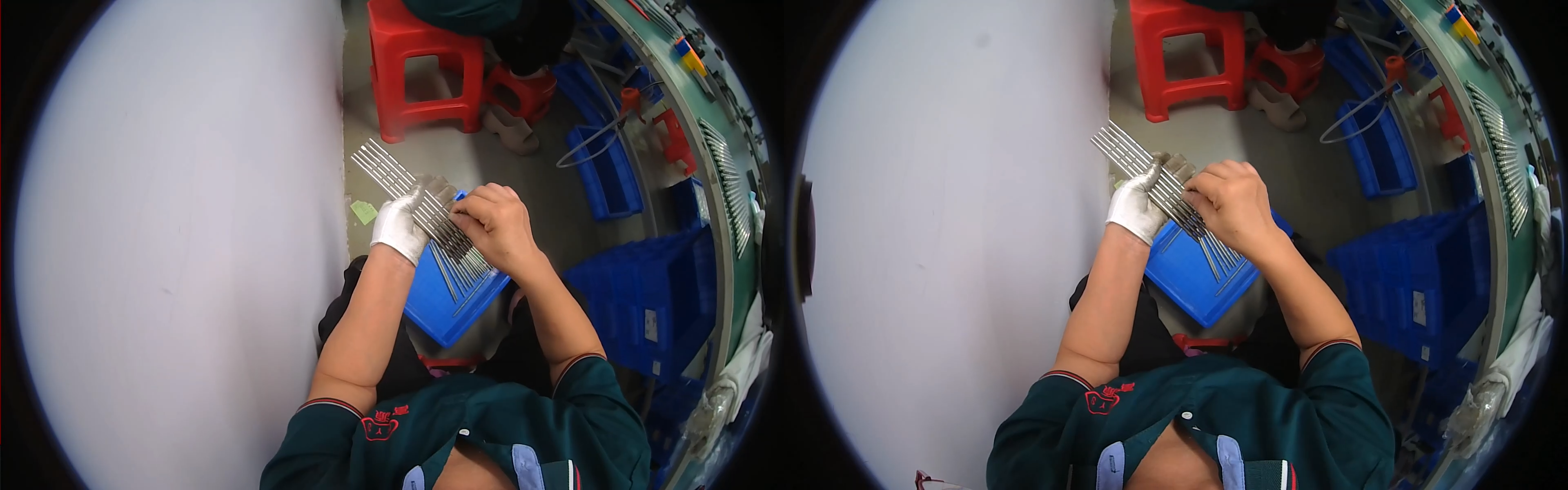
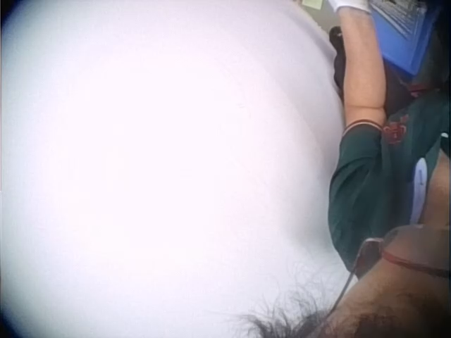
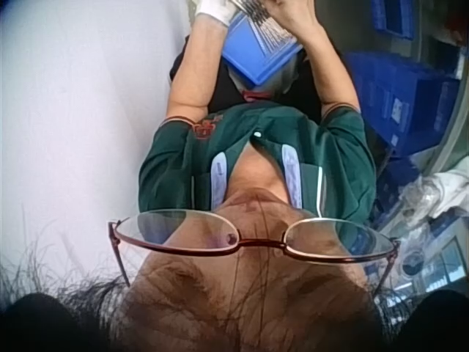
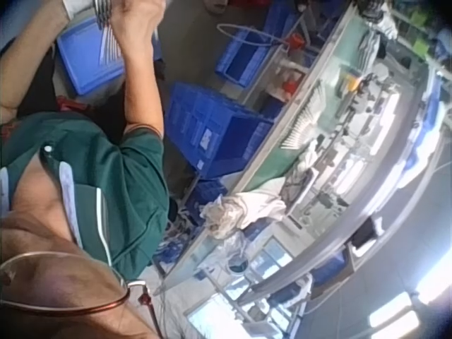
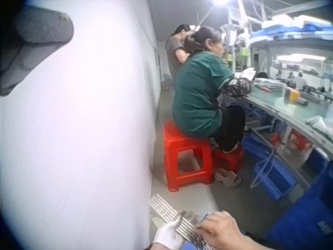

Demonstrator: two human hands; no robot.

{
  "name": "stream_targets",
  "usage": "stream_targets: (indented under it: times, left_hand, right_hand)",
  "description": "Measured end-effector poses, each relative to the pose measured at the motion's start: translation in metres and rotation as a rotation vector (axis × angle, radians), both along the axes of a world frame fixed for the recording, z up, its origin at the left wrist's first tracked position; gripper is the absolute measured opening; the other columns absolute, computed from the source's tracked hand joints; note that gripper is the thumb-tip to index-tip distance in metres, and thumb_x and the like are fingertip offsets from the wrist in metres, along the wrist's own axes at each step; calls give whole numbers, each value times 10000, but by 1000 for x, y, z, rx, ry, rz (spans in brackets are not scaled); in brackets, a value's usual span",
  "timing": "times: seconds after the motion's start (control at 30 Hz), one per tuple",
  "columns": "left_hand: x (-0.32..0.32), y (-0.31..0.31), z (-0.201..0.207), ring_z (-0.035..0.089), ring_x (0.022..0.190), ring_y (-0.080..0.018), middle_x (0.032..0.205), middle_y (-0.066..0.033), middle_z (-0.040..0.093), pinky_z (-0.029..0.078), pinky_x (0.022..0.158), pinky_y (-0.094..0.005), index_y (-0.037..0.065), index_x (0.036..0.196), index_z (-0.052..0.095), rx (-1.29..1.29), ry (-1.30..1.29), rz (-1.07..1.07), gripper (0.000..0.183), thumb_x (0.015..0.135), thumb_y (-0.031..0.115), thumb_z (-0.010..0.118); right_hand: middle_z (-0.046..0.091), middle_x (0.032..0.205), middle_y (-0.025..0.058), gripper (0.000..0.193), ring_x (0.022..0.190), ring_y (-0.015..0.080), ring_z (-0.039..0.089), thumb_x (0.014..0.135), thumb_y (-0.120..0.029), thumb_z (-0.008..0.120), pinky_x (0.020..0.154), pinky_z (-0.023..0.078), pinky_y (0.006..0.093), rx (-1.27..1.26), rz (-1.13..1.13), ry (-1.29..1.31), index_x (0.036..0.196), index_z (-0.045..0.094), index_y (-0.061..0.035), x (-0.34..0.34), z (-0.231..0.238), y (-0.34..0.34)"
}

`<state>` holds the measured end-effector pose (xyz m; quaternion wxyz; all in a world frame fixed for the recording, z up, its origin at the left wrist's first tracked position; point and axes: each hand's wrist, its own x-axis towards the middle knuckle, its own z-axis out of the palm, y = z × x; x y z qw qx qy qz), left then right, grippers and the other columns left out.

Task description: Inspecting and organizing a bundle of thin metal rods in a manufacturing setting.

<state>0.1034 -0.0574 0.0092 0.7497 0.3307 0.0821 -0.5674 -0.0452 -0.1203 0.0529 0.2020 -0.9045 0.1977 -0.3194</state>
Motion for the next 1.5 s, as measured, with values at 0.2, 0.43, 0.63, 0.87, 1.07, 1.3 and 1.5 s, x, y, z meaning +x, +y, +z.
stream_targets:
  times: [0.2,0.43,0.63,0.87,1.07,1.3,1.5]
  left_hand:
    - [3,-1,-1,559,1121,-395,1166,-233,563,496,954,-520,-4,1108,516,-33,54,-20,176,974,98,466]
    - [2,-1,2,563,1117,-387,1155,-229,565,494,960,-526,-11,1102,515,-13,34,-18,170,976,87,456]
    - [3,-1,-5,575,1099,-382,1137,-226,576,503,952,-515,-13,1090,518,-11,10,-8,161,977,80,451]
    - [3,0,-4,603,1023,-374,1111,-222,589,534,879,-485,-26,1107,525,-2,45,0,177,957,59,488]
    - [1,2,-1,585,1068,-398,1125,-220,581,527,901,-515,-7,1103,516,11,-12,-11,164,961,66,481]
    - [2,1,-5,585,1066,-402,1118,-220,582,523,900,-524,-4,1098,518,-9,50,-24,161,951,60,499]
    - [0,0,-4,588,1064,-403,1119,-224,582,528,896,-521,-17,1092,517,22,-28,-29,163,959,72,490]
  right_hand:
    - [613,717,65,76,709,257,580,722,-78,716,687,442,364,-1,4,-11,783,674,-59,0,-6,-2]
    - [610,717,51,95,706,243,571,681,-61,721,670,437,364,-113,21,18,753,659,-66,4,-3,2]
    - [607,714,38,110,697,234,562,659,-49,722,661,432,357,-127,34,15,741,652,-70,5,-8,0]
    - [612,714,22,90,709,236,579,653,-77,711,667,433,360,-147,55,36,728,664,-94,8,-13,4]
    - [608,691,33,70,706,241,583,690,-80,716,665,428,365,-39,0,-69,741,671,-91,2,0,0]
    - [603,681,40,71,704,243,583,687,-86,721,667,431,365,-21,-9,-36,734,669,-80,2,-9,-3]
    - [619,715,43,93,699,235,575,662,-59,723,667,436,356,-185,39,31,730,660,-70,5,-5,3]
